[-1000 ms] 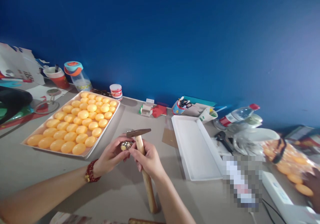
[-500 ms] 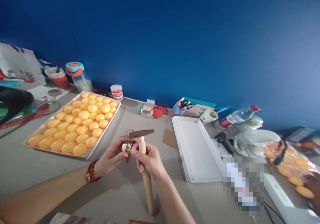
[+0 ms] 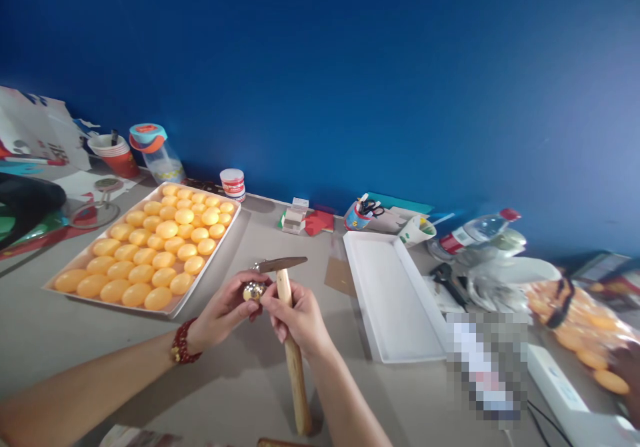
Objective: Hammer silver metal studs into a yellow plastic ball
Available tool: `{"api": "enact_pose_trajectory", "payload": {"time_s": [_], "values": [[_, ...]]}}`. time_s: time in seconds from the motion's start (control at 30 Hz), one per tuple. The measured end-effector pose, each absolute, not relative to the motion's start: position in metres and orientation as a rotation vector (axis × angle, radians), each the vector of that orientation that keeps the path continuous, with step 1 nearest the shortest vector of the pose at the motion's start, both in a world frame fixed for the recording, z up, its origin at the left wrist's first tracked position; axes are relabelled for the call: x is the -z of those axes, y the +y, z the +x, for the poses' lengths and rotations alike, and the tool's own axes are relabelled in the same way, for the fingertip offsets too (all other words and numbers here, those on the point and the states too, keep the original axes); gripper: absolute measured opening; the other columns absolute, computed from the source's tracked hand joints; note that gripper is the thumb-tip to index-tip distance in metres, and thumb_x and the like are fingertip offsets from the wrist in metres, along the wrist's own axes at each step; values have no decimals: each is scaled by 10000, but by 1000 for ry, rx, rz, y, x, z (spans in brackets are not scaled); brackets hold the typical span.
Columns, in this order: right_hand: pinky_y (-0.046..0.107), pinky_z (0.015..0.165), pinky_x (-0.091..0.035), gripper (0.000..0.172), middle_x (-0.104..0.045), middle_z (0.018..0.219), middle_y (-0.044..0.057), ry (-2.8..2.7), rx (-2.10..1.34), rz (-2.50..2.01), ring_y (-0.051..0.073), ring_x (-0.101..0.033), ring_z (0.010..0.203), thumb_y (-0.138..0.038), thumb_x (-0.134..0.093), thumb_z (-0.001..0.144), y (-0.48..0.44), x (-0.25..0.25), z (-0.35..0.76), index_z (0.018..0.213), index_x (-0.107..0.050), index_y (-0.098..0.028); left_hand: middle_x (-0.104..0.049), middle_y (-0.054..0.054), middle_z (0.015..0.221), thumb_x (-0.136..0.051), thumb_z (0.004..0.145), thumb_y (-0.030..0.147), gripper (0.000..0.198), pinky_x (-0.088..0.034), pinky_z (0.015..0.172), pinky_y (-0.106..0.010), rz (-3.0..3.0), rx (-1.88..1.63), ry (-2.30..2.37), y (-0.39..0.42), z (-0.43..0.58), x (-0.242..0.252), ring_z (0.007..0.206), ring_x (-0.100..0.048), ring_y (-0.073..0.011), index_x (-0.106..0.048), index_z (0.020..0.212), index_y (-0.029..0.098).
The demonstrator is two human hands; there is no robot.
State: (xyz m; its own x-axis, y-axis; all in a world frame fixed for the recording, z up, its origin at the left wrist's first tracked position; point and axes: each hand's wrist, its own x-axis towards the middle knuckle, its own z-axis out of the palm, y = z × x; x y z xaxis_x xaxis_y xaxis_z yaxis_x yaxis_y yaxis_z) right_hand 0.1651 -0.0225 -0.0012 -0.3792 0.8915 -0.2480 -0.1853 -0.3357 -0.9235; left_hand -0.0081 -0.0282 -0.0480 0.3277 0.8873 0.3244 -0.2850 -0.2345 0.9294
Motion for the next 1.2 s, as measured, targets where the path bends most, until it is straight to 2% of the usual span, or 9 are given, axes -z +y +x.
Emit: {"api": "enact_pose_trajectory", "payload": {"time_s": [0.17, 0.27, 0.37, 0.43, 0.5, 0.77, 1.2], "values": [[121, 295, -308, 297, -528, 433, -70, -1131, -1826, -1027, 22, -379, 280, -396, -759, 750, -23, 0, 166, 734, -586, -155, -419, -125, 1289, -554, 912, 251, 344, -576, 633, -269, 1430, -1266, 589, -27, -9, 50, 912, -581, -182, -530, 1255, 244], [119, 289, -310, 295, -528, 420, -72, -1151, -1818, -1044, 25, -383, 273, -395, -764, 745, -22, 0, 166, 732, -595, -153, -481, -126, 1244, -583, 894, 256, 347, -588, 682, -297, 1501, -1291, 642, -24, -10, 52, 1065, -537, -248, -550, 1239, 241], [113, 292, -314, 291, -532, 423, -75, -1171, -1797, -1068, 22, -382, 275, -388, -768, 740, -22, -1, 166, 732, -595, -156, -561, -124, 1183, -614, 877, 274, 332, -565, 814, -373, 1609, -1339, 721, -23, -11, 52, 1180, -480, -288, -579, 1204, 230], [112, 296, -320, 287, -537, 433, -74, -1185, -1777, -1079, 21, -387, 282, -388, -765, 742, -22, -1, 166, 731, -597, -156, -589, -124, 1161, -623, 871, 284, 331, -525, 903, -423, 1655, -1364, 753, -23, -11, 50, 1187, -486, -288, -590, 1194, 219], [114, 300, -325, 281, -539, 441, -73, -1191, -1767, -1078, 22, -390, 288, -387, -760, 748, -23, -2, 166, 737, -601, -156, -592, -123, 1159, -626, 870, 281, 328, -513, 925, -427, 1659, -1372, 773, -23, -10, 48, 1170, -507, -278, -596, 1191, 220], [117, 294, -310, 303, -567, 477, -56, -1201, -1754, -1108, 24, -396, 297, -408, -750, 744, -24, -4, 166, 725, -585, -154, -576, -131, 1230, -601, 886, 253, 357, -585, 790, -349, 1547, -1315, 699, -25, -10, 48, 1132, -557, -270, -570, 1241, 230], [122, 289, -294, 284, -550, 444, -58, -1228, -1769, -1086, 28, -394, 285, -385, -745, 757, -23, -5, 167, 719, -593, -148, -637, -132, 1230, -639, 865, 284, 413, -494, 963, -399, 1681, -1331, 830, -23, -14, 52, 1138, -593, -265, -559, 1264, 212]]}}
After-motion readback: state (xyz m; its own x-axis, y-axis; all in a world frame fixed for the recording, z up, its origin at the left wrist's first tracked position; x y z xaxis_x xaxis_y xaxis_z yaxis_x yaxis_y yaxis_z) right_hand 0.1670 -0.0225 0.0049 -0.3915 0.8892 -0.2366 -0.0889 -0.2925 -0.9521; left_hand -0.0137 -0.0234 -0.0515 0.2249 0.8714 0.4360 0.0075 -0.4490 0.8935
